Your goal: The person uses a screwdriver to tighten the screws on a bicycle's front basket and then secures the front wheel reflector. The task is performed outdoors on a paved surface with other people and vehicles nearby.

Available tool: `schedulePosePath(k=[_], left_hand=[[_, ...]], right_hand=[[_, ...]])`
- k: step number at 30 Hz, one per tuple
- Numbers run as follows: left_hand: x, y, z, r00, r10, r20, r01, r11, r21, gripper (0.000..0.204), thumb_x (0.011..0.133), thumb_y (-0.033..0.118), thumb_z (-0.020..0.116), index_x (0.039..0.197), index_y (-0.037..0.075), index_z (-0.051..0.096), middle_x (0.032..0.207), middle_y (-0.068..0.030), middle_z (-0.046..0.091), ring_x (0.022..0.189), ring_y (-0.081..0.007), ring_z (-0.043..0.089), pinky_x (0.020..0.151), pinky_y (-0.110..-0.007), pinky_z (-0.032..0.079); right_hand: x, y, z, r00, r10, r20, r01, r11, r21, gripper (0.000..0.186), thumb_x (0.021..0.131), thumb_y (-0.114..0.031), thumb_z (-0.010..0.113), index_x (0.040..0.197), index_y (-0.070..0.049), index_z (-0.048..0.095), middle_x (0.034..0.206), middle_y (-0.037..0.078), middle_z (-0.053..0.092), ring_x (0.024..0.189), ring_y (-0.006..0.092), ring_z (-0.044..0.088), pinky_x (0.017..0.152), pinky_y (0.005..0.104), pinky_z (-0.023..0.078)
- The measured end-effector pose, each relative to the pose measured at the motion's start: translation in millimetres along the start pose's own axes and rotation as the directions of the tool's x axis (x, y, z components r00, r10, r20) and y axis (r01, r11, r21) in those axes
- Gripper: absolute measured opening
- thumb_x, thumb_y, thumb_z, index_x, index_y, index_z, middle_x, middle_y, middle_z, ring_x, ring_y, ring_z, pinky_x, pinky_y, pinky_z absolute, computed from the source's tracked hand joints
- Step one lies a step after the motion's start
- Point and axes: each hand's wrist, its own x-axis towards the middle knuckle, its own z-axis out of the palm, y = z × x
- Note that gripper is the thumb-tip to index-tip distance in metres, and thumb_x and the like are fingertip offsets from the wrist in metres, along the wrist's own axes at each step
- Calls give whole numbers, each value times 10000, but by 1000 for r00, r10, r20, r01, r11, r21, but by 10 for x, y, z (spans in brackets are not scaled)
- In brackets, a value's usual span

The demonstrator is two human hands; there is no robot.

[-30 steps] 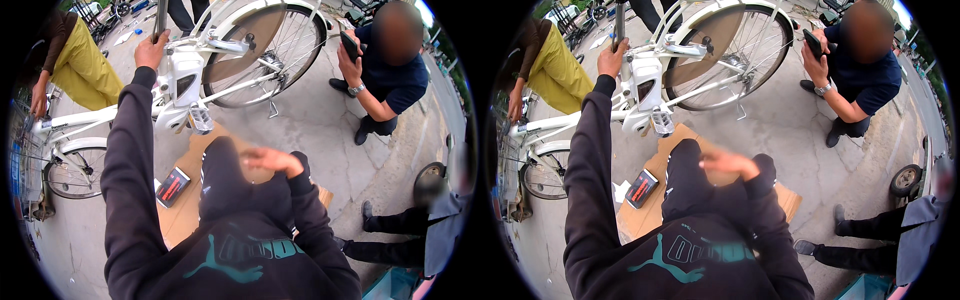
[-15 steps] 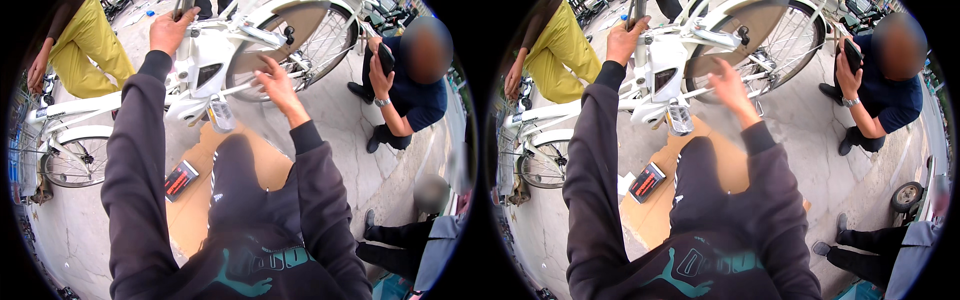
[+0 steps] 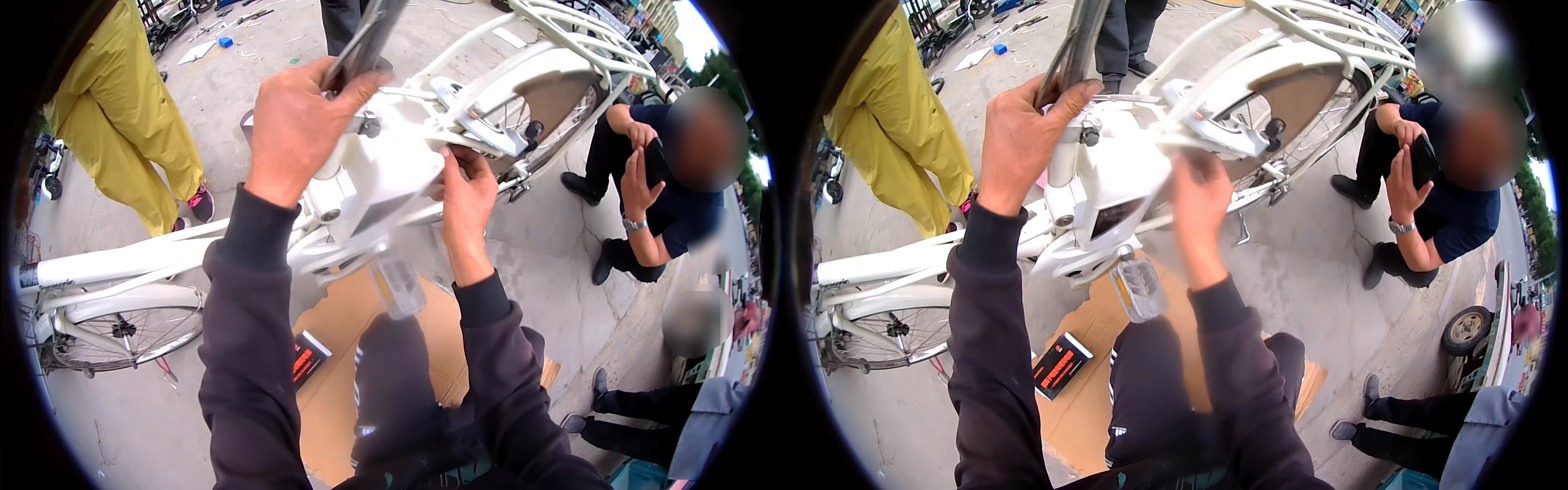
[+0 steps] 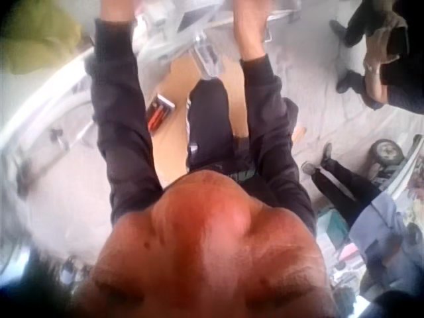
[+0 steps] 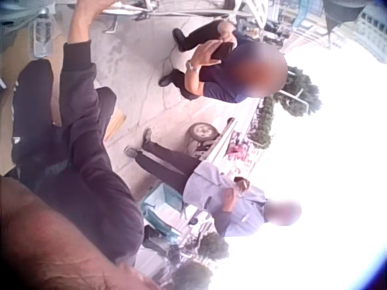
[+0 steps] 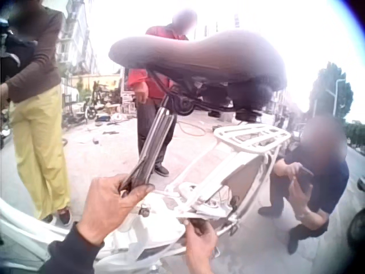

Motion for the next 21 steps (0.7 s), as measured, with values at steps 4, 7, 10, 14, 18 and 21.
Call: schedulePosePath(k=[4,7,10,14,18,21], left_hand=[[11,-36,-15,999,49,22,-48,998,-33,365,837,337,748,858,-23,694,540,5,393,530,-74,303,458,-285,246],[35,-106,-48,996,68,65,-61,992,-107,332,829,305,750,826,-19,683,540,4,346,523,-87,276,455,-301,215],[53,-82,-70,994,90,62,-81,986,-144,291,826,272,746,829,-11,682,542,3,330,523,-85,264,458,-301,204],[34,-80,-28,997,59,55,-50,986,-159,240,787,215,759,895,11,695,542,-79,495,439,-163,390,447,-296,331],[39,-36,98,998,9,57,2,981,-192,257,802,198,775,937,-7,698,547,-13,498,518,-68,369,472,-255,318],[10,-202,126,997,-49,52,59,974,-220,240,830,181,769,941,-19,697,598,30,546,558,-45,401,498,-233,330]], right_hand=[[51,-52,36,999,7,-37,-8,999,-49,249,834,-152,735,949,48,642,827,53,666,683,82,563,596,234,446],[12,-89,71,996,62,-63,-64,998,-28,213,829,-119,729,915,61,654,835,48,672,739,88,571,682,240,458],[-13,-140,88,990,126,-64,-126,992,-4,162,828,-84,701,907,54,672,841,52,679,724,81,566,649,227,448],[2,-125,43,997,76,28,-74,993,-90,180,810,-20,640,969,47,692,867,62,694,729,98,594,648,237,470],[50,-140,36,998,63,-10,-63,998,31,189,852,-119,709,925,49,663,752,39,657,596,62,550,507,215,412],[30,-191,57,998,63,-6,-63,997,-40,187,843,-115,716,901,57,671,748,41,657,611,59,559,516,212,418]])
